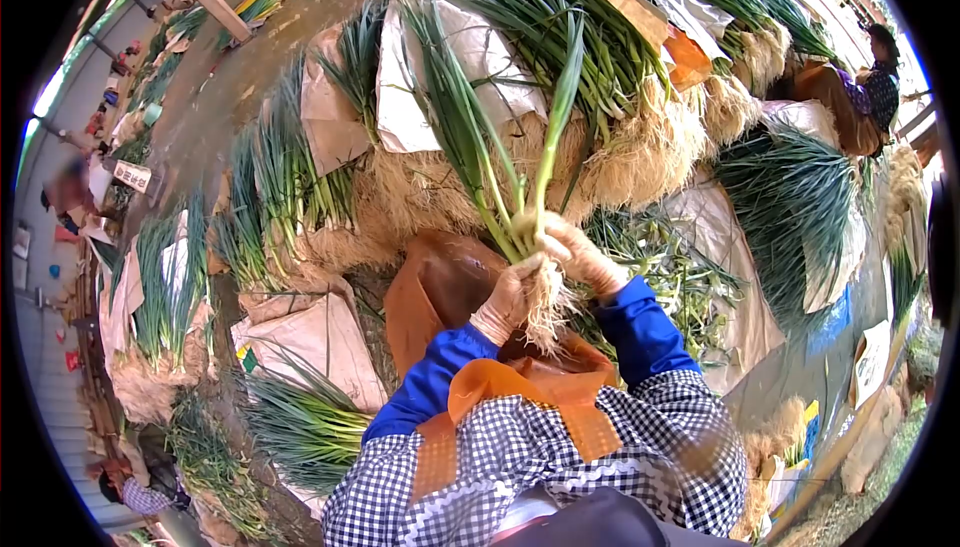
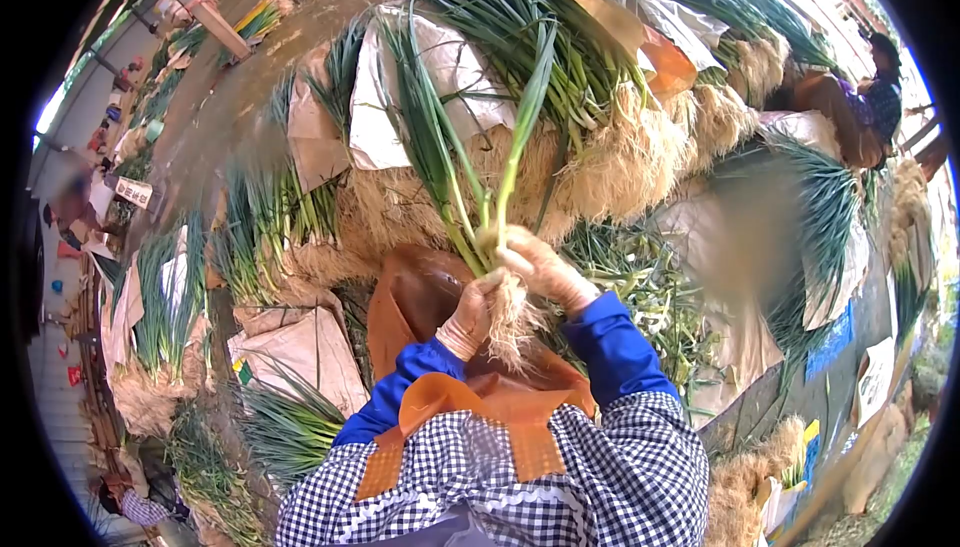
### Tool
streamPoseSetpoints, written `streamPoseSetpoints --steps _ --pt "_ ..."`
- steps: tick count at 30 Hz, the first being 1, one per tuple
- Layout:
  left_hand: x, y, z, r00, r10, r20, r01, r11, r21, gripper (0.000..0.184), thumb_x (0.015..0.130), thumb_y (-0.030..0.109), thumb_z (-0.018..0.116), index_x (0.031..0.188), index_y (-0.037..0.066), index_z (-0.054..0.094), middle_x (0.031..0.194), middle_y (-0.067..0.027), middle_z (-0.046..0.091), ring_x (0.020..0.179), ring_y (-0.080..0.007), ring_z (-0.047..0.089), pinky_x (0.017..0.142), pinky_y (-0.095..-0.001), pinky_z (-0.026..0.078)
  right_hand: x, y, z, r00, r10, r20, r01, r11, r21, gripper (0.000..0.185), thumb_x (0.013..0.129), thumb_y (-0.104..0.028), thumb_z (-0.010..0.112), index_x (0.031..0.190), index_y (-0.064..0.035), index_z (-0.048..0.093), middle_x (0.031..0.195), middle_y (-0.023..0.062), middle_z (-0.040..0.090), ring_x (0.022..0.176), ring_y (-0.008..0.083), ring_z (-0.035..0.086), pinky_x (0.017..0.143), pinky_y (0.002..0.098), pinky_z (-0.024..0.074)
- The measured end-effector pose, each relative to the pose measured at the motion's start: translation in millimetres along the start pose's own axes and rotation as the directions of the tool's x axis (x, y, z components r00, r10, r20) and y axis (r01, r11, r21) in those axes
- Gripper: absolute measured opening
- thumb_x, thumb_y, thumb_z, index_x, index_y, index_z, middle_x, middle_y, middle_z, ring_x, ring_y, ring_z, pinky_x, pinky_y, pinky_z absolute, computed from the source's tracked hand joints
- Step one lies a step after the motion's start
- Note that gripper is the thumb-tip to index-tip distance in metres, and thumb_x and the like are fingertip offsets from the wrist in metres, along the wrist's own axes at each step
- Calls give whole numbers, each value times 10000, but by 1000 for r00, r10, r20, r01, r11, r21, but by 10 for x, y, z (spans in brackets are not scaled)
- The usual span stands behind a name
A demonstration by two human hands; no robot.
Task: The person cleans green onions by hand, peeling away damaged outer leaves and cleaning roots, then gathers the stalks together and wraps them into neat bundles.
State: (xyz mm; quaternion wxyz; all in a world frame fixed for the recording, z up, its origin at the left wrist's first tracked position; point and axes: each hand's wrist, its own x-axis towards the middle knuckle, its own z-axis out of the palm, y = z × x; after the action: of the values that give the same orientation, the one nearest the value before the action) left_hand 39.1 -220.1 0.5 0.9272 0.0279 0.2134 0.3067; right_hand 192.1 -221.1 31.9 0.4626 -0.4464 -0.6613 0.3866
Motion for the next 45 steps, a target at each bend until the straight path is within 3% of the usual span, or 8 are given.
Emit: streamPoseSetpoints --steps 5,20,23,27,31,33,43,45 --pt "-61 188 -146 999 -40 11 39 996 80 351 883 325 567 1099 49 554 923 -118 630 770 -241 632 675 -387 550 185 -314 -1 966 -125 226 259 492 -832 240 808 -287 591 662 -97 610 695 57 551 682 250 545 628 378 417" --pt "-165 312 157 968 92 232 -145 964 222 250 904 150 534 1123 30 543 1167 -137 570 1125 -267 511 923 -361 471 200 -377 -450 865 -94 493 345 825 -448 297 789 -480 560 724 -192 599 708 22 585 704 226 613 566 375 471" --pt "-454 516 358 885 282 370 -303 953 -2 93 905 197 541 977 138 539 1115 -159 598 1182 -284 481 928 -423 461 532 -334 -976 683 712 160 97 128 -987 295 901 -391 477 1014 -162 625 930 43 622 806 182 620 702 315 516" --pt "-157 532 106 834 339 435 -351 935 -55 129 862 112 600 969 104 527 812 -15 592 793 -151 596 729 -308 529 1059 -109 -1745 983 154 101 133 -218 -967 340 823 -319 611 1104 -127 600 1020 83 633 906 209 614 765 316 508" --pt "126 289 -134 900 322 294 -359 930 79 206 839 3 595 1003 115 542 869 -15 571 884 -188 589 824 -366 494 1376 -62 -1726 938 193 -287 -342 383 -858 214 769 -315 668 818 -108 656 766 108 654 735 239 652 647 353 516" --pt "26 256 56 922 328 207 -345 937 50 197 845 -19 579 990 111 549 886 -9 570 877 -155 584 834 -306 487 1454 20 -1550 962 167 -215 -202 -90 -975 238 831 -315 609 754 -93 647 676 87 643 677 228 655 583 340 521" --pt "429 71 -21 940 336 56 -339 904 259 203 812 -58 606 933 96 554 855 40 537 801 -86 540 742 -205 461 534 -132 -969 856 -72 -511 -356 634 -686 230 842 -290 613 864 -62 588 749 146 580 682 287 574 630 382 460" --pt "424 40 -11 925 378 43 -376 891 255 195 819 -53 601 936 96 554 846 42 538 792 -83 542 731 -201 461 395 -344 -818 723 44 -690 -78 997 -18 101 888 -147 559 942 -84 616 806 45 626 673 118 552 577 270 447"
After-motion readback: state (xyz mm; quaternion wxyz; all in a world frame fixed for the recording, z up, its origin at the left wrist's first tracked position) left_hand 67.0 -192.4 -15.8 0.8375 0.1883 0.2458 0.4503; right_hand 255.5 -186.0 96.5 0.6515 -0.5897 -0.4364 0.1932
